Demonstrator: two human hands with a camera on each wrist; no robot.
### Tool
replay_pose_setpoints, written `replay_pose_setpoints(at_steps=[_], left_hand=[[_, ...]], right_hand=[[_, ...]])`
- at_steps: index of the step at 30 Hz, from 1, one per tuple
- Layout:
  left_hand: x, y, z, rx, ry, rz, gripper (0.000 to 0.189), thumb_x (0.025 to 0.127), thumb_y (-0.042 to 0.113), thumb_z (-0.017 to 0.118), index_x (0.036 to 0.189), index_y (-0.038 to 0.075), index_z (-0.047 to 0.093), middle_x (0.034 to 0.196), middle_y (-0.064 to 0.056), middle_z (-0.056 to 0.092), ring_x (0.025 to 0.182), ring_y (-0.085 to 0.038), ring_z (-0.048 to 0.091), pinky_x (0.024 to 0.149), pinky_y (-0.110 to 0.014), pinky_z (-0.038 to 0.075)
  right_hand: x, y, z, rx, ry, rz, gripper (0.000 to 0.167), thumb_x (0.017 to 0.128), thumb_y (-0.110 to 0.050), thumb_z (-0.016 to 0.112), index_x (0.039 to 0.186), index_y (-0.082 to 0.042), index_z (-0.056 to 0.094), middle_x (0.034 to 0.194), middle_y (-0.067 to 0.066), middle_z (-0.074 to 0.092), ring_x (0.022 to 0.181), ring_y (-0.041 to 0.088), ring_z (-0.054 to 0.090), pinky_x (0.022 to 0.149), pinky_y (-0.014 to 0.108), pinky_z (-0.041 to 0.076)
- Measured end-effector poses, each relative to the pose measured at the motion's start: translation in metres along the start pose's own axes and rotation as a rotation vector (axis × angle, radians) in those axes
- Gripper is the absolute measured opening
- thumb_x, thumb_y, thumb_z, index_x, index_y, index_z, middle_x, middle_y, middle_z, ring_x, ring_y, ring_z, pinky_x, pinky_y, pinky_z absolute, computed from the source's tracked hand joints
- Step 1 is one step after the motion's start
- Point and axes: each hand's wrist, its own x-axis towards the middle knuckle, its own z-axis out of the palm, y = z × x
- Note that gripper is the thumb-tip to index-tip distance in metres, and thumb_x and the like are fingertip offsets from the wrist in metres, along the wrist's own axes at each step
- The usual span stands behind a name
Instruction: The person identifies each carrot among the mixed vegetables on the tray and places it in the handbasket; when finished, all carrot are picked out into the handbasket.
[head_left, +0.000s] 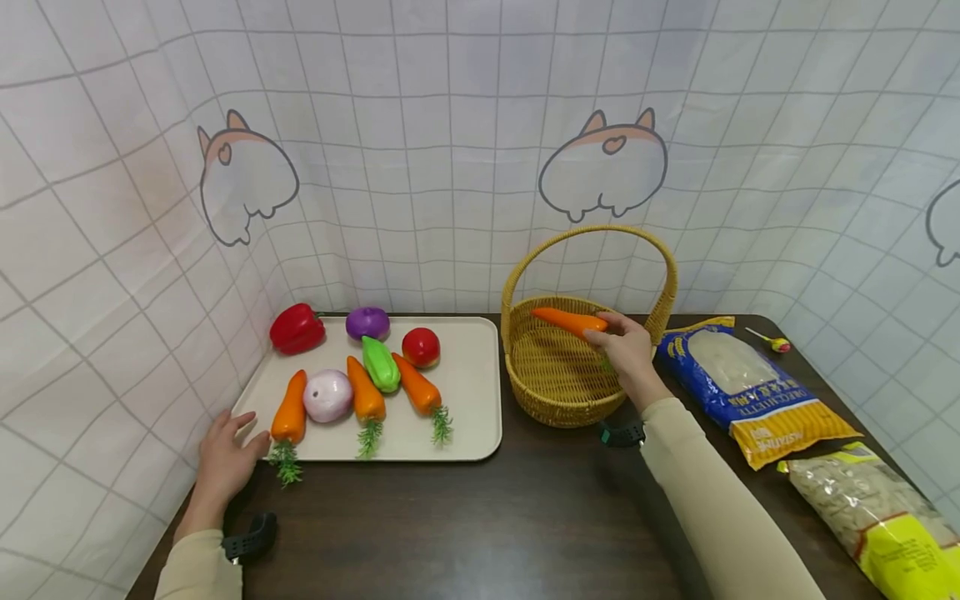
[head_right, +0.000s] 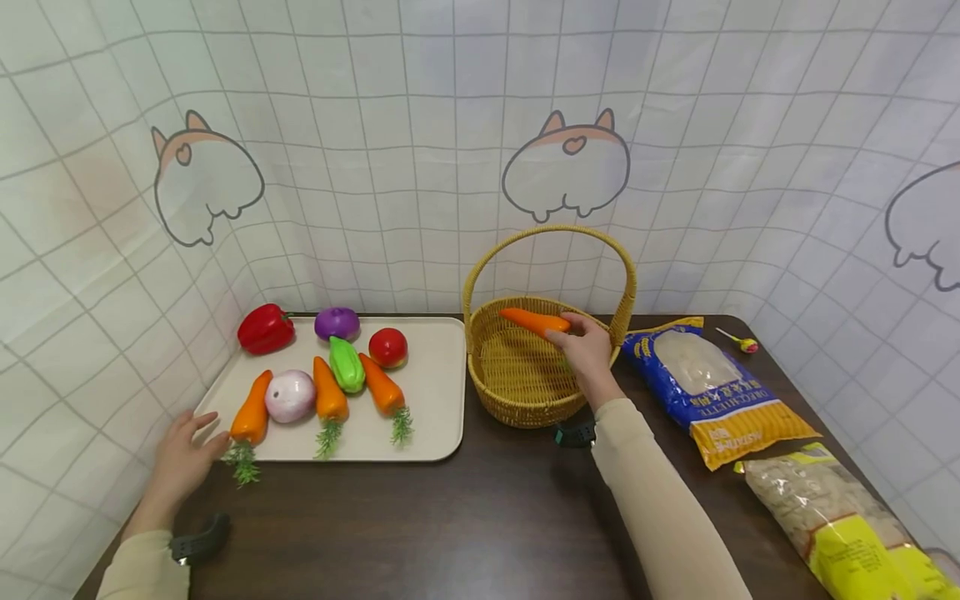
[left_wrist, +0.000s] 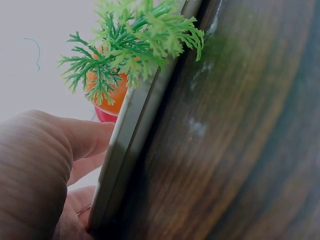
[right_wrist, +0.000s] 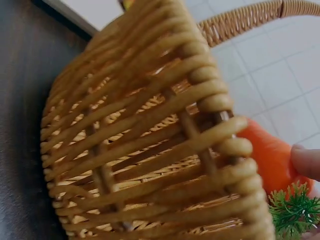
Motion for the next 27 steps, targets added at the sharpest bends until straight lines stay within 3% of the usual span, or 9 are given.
replay_pose_setpoints(at_steps=[5,10,16,19,23,27], left_hand=[[0.0,0.0,-0.001,-0.001,-0.002,0.0,0.056,0.096,0.019,0.054,0.141,-0.011,0.038,0.157,-0.033,0.003,0.141,-0.055,0.005,0.111,-0.066,0.01],[0.0,-0.001,0.0,0.004,0.004,0.007,0.056,0.096,0.019,0.054,0.141,-0.011,0.039,0.157,-0.034,0.005,0.141,-0.055,0.007,0.111,-0.065,0.011],[-0.003,-0.001,-0.003,-0.005,0.009,0.037,0.054,0.096,0.018,0.053,0.139,-0.013,0.039,0.155,-0.036,0.006,0.14,-0.056,0.008,0.111,-0.066,0.011],[-0.004,-0.001,-0.004,-0.006,0.009,0.042,0.054,0.096,0.018,0.053,0.138,-0.014,0.04,0.155,-0.037,0.006,0.14,-0.056,0.008,0.11,-0.066,0.011],[-0.004,0.0,-0.003,0.002,0.01,0.046,0.053,0.096,0.017,0.054,0.137,-0.013,0.041,0.154,-0.037,0.008,0.14,-0.056,0.009,0.111,-0.065,0.012],[-0.004,0.002,-0.003,0.003,0.011,0.043,0.051,0.096,0.015,0.054,0.137,-0.013,0.041,0.155,-0.036,0.008,0.14,-0.055,0.009,0.112,-0.064,0.011]], right_hand=[[0.013,0.001,0.003,0.048,-0.032,0.074,0.054,0.091,-0.009,0.067,0.142,-0.004,0.049,0.141,0.016,0.046,0.114,0.026,0.052,0.099,0.04,0.048],[0.025,0.009,-0.001,0.052,-0.098,0.15,0.057,0.092,-0.01,0.064,0.146,-0.007,0.045,0.148,0.017,0.04,0.125,0.031,0.047,0.103,0.041,0.042],[0.029,0.013,0.001,0.044,-0.148,0.214,0.058,0.094,-0.009,0.062,0.148,-0.009,0.042,0.151,0.017,0.036,0.129,0.032,0.043,0.096,0.036,0.044],[0.031,0.014,0.001,0.058,-0.162,0.246,0.058,0.094,-0.009,0.061,0.149,-0.011,0.041,0.151,0.017,0.036,0.128,0.03,0.044,0.086,0.03,0.046],[0.033,0.015,0.0,0.039,-0.152,0.265,0.058,0.094,-0.01,0.061,0.149,-0.013,0.042,0.152,0.015,0.035,0.126,0.027,0.043,0.075,0.027,0.038],[0.033,0.015,0.0,-0.016,-0.154,0.262,0.06,0.094,-0.007,0.059,0.15,-0.011,0.039,0.155,0.017,0.029,0.133,0.031,0.037,0.093,0.034,0.041]])
